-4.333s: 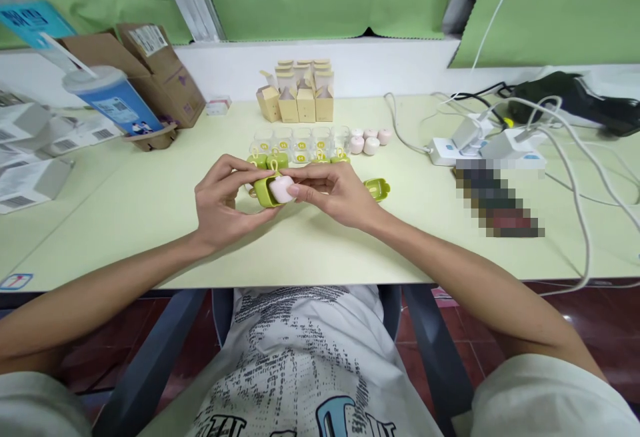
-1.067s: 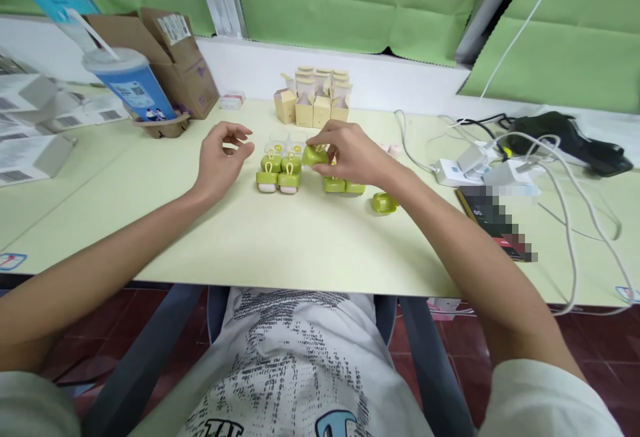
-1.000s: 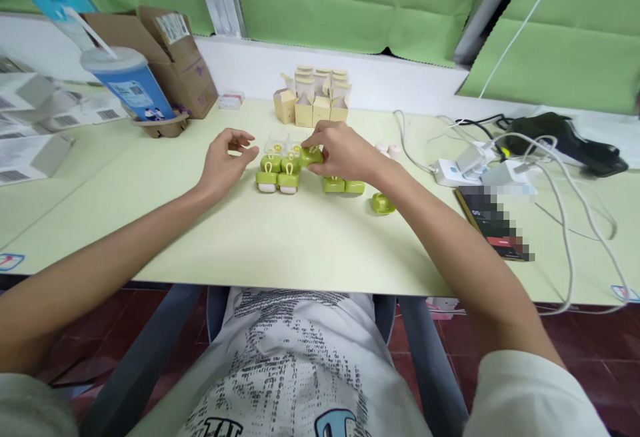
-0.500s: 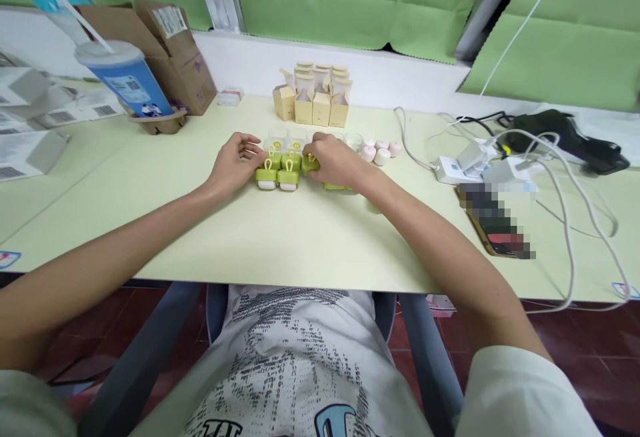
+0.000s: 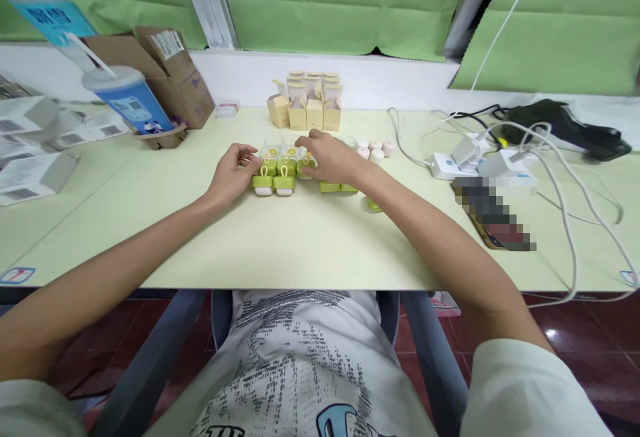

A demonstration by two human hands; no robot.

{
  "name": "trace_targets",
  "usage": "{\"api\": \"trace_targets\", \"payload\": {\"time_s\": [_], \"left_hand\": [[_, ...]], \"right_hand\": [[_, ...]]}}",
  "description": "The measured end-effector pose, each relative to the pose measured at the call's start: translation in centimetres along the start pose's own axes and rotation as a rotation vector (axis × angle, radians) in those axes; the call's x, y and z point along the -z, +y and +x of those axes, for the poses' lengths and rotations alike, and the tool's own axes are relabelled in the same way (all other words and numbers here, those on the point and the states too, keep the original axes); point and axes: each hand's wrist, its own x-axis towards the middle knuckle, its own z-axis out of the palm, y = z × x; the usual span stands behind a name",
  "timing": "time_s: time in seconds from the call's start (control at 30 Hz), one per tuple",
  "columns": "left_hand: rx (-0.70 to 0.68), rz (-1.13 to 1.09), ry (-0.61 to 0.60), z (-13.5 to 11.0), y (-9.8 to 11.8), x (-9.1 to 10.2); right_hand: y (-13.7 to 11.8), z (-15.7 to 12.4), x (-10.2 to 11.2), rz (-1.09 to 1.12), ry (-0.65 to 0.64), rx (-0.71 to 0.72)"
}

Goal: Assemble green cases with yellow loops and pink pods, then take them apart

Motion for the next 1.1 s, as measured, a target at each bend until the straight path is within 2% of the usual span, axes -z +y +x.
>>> {"api": "trace_targets", "payload": {"time_s": [0.1,0.17,0.23,0.3,0.33,0.4,0.47,0.5,0.57,0.67,0.77,0.8,0.87,0.97,1.03,1.1], "left_hand": [[-0.019,0.002,0.032,0.2,-0.6,0.1],[-0.135,-0.004,0.103,-0.1,-0.7,0.3],[-0.402,-0.008,0.212,-0.9,-0.3,0.5],[-0.761,0.014,0.254,-2.4,1.1,0.2],[-0.911,0.06,0.2,-3.3,2.0,-0.3],[-1.194,0.193,-0.037,-5.1,4.3,-2.2],[-1.464,0.484,-0.223,-6.5,6.9,-5.1],[-1.572,0.611,-0.28,-7.0,8.1,-6.8],[-1.676,0.761,-0.369,-7.5,10.4,-10.2],[-1.642,0.92,-0.47,-7.6,13.0,-13.9],[-1.661,0.933,-0.533,-7.9,13.9,-14.5],[-1.668,0.896,-0.533,-8.1,13.7,-14.0],[-1.619,0.767,-0.497,-8.5,12.7,-12.1],[-1.435,0.45,-0.448,-8.3,10.0,-8.2],[-1.369,0.259,-0.374,-7.6,8.1,-5.6],[-1.272,0.198,-0.234,-6.8,6.5,-3.6]], "right_hand": [[1.7,-0.8,2.8,0.02,0.151,-0.027],[3.7,-2.2,4.4,-0.017,0.263,-0.128],[6.0,-4.3,5.1,-0.094,0.306,-0.275],[8.3,-6.5,4.6,-0.129,0.248,-0.379],[9.3,-7.4,3.9,-0.12,0.23,-0.407],[11.0,-9.0,2.4,-0.113,0.21,-0.434],[12.0,-9.8,1.1,-0.127,0.208,-0.435],[12.4,-10.0,0.5,-0.135,0.211,-0.43],[12.7,-10.0,-0.2,-0.135,0.219,-0.424],[12.3,-9.8,-0.6,-0.095,0.214,-0.454],[11.0,-9.8,-0.2,-0.09,0.234,-0.5],[10.4,-9.9,0.1,-0.079,0.286,-0.496],[9.5,-9.9,0.8,0.044,0.472,-0.45],[8.0,-9.5,1.7,0.58,0.805,-0.332],[6.5,-9.0,1.7,0.976,0.843,-0.243],[4.3,-8.6,1.4,1.206,0.735,-0.172]]}}
